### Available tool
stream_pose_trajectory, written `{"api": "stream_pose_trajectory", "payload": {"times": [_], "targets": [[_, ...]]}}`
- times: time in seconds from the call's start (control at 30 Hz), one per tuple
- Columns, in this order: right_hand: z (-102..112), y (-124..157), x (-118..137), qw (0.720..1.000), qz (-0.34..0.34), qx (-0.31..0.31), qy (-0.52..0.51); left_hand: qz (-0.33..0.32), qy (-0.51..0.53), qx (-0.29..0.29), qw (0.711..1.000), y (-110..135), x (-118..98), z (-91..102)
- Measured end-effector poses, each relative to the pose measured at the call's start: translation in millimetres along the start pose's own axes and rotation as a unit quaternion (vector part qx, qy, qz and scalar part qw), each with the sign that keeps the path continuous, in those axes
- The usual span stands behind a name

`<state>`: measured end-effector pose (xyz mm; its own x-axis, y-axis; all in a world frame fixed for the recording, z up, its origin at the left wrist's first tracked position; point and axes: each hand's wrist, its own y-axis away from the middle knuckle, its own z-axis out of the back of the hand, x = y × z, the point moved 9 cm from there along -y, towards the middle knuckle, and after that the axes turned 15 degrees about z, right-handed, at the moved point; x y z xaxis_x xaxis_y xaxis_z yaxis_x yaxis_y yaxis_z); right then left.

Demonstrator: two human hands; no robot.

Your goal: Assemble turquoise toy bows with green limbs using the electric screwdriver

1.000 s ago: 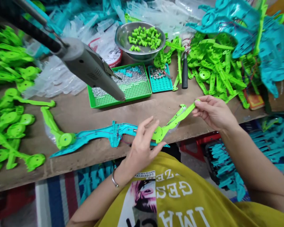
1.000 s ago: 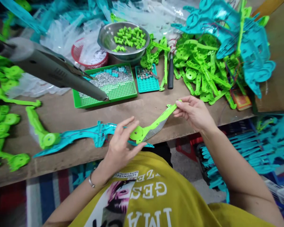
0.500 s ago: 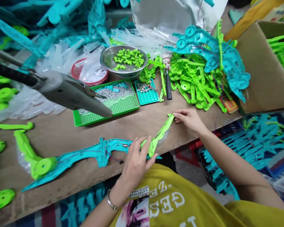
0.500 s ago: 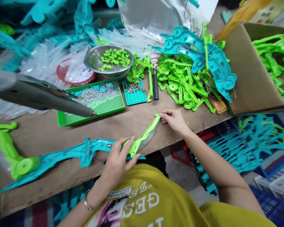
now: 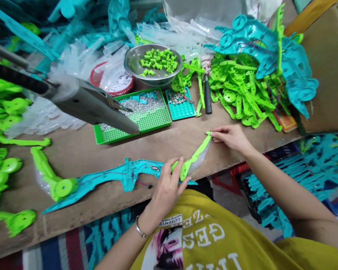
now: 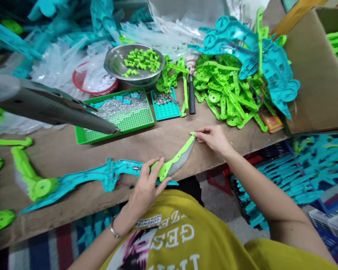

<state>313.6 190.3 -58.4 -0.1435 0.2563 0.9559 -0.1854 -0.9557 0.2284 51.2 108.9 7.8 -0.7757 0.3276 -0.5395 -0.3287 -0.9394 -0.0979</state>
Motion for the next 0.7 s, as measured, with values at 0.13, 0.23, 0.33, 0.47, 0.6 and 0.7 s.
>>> {"api": "stream_pose_trajectory", "payload": {"times": [0.13, 0.23, 0.33, 0.47, 0.6, 0.7], "targets": [[-0.9, -5.1, -5.2, 0.999, -0.047, 0.025, -0.003, 0.015, -0.015, 0.012, 1.000, -1.9, -4.9, 0.1], [-3.0, -9.4, -4.5, 0.997, -0.064, 0.046, 0.004, 0.032, -0.066, 0.031, 0.997, -6.5, -9.3, -5.7], [-5.3, -11.7, -2.3, 0.996, -0.071, 0.058, 0.008, 0.038, -0.120, 0.061, 0.990, -10.9, -12.0, -16.4], [-5.3, -11.9, -0.9, 0.995, -0.081, 0.058, 0.008, 0.025, -0.160, 0.092, 0.983, -12.4, -13.0, -26.8], [-5.7, -11.2, 0.1, 0.994, -0.094, 0.057, 0.006, 0.003, -0.168, 0.120, 0.978, -11.0, -13.5, -30.6], [-5.7, -11.2, 2.5, 0.994, -0.102, 0.048, 0.015, -0.006, -0.167, 0.129, 0.977, -11.0, -13.2, -32.6]]}}
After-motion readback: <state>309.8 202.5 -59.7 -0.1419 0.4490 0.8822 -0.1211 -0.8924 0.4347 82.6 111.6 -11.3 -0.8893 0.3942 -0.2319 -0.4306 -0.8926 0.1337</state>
